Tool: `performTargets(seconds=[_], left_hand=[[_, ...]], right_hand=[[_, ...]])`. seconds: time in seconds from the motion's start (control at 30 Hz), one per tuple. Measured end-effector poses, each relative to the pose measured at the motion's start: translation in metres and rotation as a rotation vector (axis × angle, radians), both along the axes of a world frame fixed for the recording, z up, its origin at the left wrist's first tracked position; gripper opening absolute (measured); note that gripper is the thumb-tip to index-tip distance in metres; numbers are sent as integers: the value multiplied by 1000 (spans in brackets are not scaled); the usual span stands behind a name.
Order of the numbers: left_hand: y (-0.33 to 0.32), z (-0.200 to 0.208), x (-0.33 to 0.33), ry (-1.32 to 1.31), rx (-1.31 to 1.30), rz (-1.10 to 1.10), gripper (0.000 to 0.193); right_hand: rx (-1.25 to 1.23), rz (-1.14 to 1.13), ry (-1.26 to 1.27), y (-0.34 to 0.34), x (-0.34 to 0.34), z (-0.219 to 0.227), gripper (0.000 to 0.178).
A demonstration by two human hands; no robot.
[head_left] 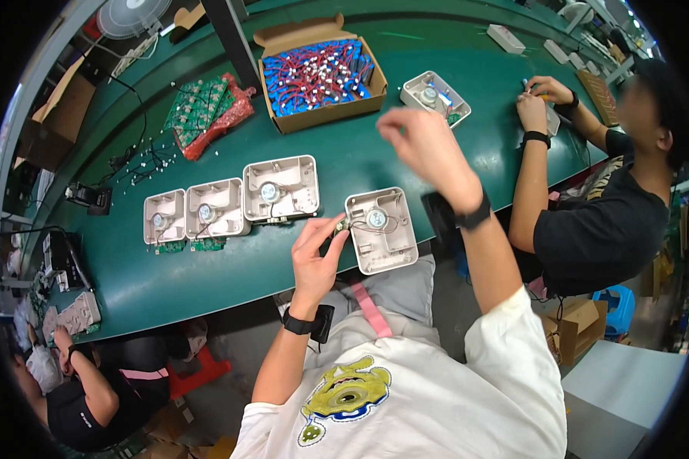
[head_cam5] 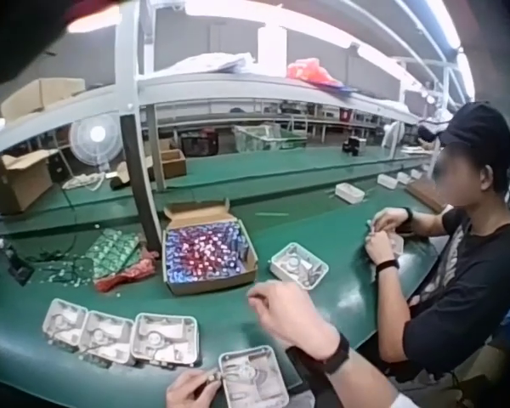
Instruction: The person assembles electronic devices by picking up a battery and a circuit board to fit them into a plastic housing. They connect the wires, press the components into place, and set the unit aside before starting another.
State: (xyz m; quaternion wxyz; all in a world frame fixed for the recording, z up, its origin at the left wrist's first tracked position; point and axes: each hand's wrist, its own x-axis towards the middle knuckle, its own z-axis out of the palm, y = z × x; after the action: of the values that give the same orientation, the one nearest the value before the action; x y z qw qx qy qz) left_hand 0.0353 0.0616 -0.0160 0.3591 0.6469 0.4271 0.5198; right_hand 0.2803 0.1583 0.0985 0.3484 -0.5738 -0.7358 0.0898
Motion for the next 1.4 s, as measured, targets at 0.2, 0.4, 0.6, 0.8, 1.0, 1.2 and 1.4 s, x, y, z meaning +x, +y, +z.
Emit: performTargets(seconds=[0.2,0.4,0.6,0.8,1.0,1.2,1.4], left_hand=[[5,6,20,-17,-3,-88,32],[1,22,21,72,13,-29,29],[-12,32,33,48,-89,-21,29],[-20,19,28,-13,-79,-36,30],[-14,15,24,16,-99,-69,31],[-14,25,22,-4,-116,-51,32],[-12,24,17,-17,-115,-50,33]], right_hand=[[-103,-161,-211,106,45,-9,25],[-178,-222,-78,127,11,-5,20],[276,-53,226,100,28,25,17],[91,185,921,45,18,83,19],[-97,302,1112,-8,29,69,18],[-97,252,1250,-71,37,40,18],[-136,282,1294,-103,32,38,13]])
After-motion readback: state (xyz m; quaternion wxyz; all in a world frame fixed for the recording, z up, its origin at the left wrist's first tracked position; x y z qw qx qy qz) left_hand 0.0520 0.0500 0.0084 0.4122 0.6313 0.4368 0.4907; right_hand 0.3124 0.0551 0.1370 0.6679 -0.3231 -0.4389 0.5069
